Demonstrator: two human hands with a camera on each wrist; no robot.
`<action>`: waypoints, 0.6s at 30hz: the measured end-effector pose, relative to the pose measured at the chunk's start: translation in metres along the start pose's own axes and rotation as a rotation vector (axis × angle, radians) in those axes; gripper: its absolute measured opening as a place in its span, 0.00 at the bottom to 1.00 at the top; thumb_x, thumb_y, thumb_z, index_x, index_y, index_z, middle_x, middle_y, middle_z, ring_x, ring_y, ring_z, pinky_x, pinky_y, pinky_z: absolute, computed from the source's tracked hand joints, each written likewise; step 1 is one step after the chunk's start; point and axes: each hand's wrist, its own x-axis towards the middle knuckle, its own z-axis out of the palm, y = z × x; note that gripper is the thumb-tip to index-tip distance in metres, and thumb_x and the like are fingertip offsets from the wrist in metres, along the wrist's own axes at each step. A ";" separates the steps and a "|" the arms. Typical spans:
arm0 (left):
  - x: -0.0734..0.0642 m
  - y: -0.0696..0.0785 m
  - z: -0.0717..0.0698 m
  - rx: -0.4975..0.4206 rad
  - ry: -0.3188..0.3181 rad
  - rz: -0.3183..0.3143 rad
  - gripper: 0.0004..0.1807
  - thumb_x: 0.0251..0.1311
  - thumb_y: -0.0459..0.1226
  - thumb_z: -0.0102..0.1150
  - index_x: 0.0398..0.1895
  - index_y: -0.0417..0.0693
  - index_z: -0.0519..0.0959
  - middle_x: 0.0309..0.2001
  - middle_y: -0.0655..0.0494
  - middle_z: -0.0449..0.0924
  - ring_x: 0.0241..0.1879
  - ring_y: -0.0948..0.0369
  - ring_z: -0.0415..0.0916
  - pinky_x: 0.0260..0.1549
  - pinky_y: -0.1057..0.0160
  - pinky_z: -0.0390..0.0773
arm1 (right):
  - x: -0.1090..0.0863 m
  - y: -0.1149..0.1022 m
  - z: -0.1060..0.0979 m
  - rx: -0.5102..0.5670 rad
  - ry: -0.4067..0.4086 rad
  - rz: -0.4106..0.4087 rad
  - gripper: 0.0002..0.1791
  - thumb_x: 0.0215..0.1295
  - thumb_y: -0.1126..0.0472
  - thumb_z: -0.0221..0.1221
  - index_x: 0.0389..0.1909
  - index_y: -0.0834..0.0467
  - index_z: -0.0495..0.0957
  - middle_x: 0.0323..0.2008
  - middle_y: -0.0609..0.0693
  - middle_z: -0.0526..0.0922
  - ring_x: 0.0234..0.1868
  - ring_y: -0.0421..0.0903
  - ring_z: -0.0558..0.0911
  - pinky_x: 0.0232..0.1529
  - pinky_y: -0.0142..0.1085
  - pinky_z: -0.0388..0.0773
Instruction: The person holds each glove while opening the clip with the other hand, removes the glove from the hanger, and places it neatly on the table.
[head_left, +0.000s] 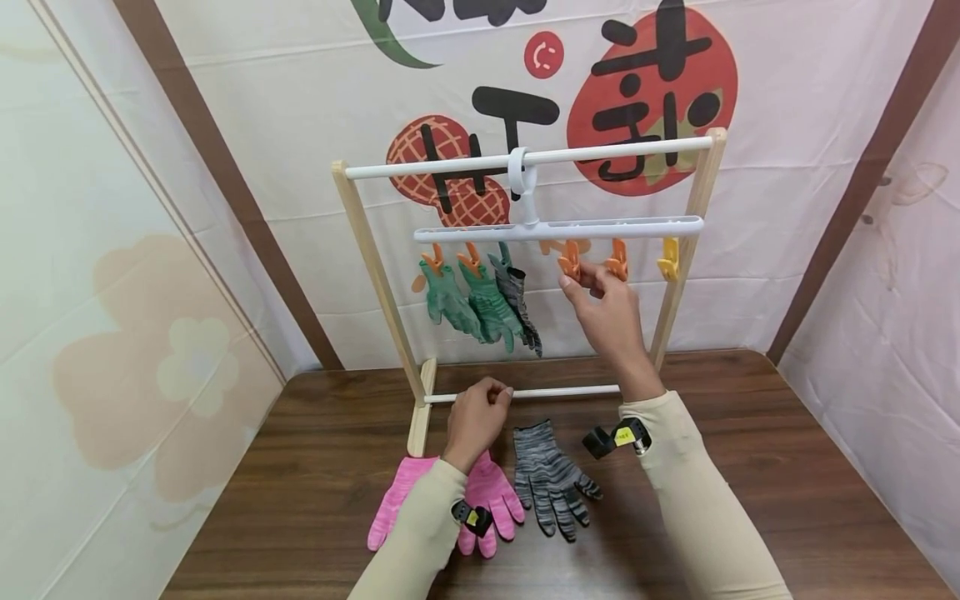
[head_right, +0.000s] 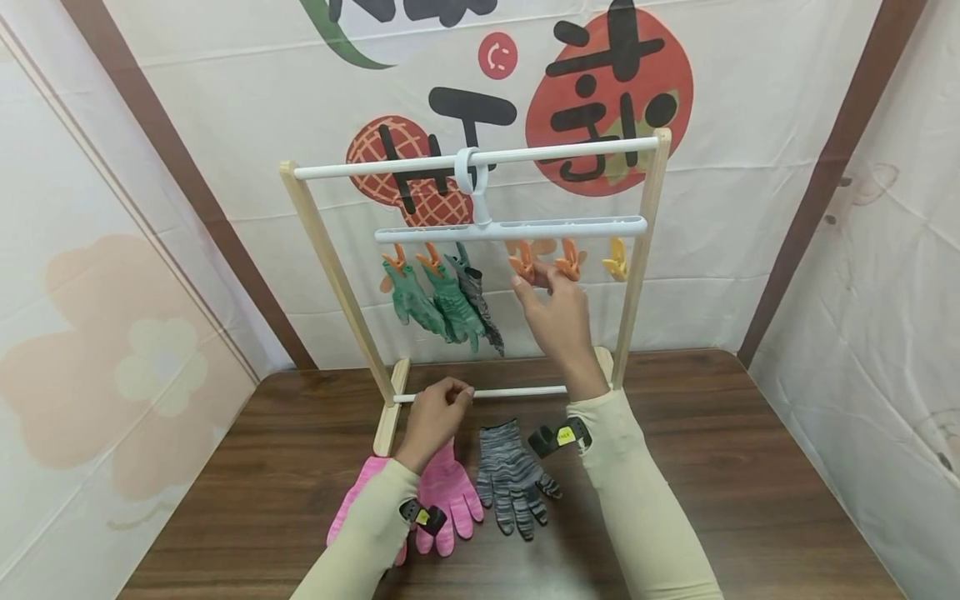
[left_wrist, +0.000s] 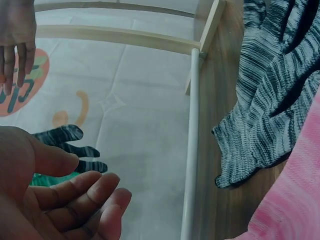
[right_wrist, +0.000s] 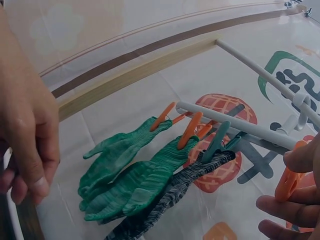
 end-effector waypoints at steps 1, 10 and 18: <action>0.001 0.000 0.000 -0.004 0.002 0.003 0.09 0.70 0.45 0.61 0.38 0.51 0.85 0.26 0.62 0.81 0.25 0.63 0.74 0.27 0.59 0.73 | 0.000 0.001 0.001 -0.002 0.000 0.005 0.27 0.72 0.50 0.62 0.63 0.64 0.77 0.53 0.59 0.83 0.54 0.55 0.80 0.59 0.52 0.74; 0.013 0.011 -0.009 -0.073 0.060 0.072 0.08 0.70 0.43 0.61 0.39 0.50 0.85 0.30 0.60 0.84 0.30 0.60 0.78 0.34 0.56 0.77 | -0.001 0.009 0.010 -0.032 -0.021 0.046 0.22 0.73 0.52 0.61 0.58 0.64 0.79 0.49 0.59 0.85 0.51 0.54 0.80 0.58 0.50 0.73; 0.026 0.030 -0.020 -0.137 0.101 0.120 0.09 0.71 0.42 0.60 0.45 0.48 0.85 0.33 0.57 0.85 0.33 0.58 0.81 0.37 0.54 0.78 | -0.005 0.015 0.025 -0.103 -0.085 0.080 0.23 0.76 0.51 0.56 0.60 0.64 0.78 0.52 0.60 0.84 0.55 0.56 0.81 0.58 0.50 0.73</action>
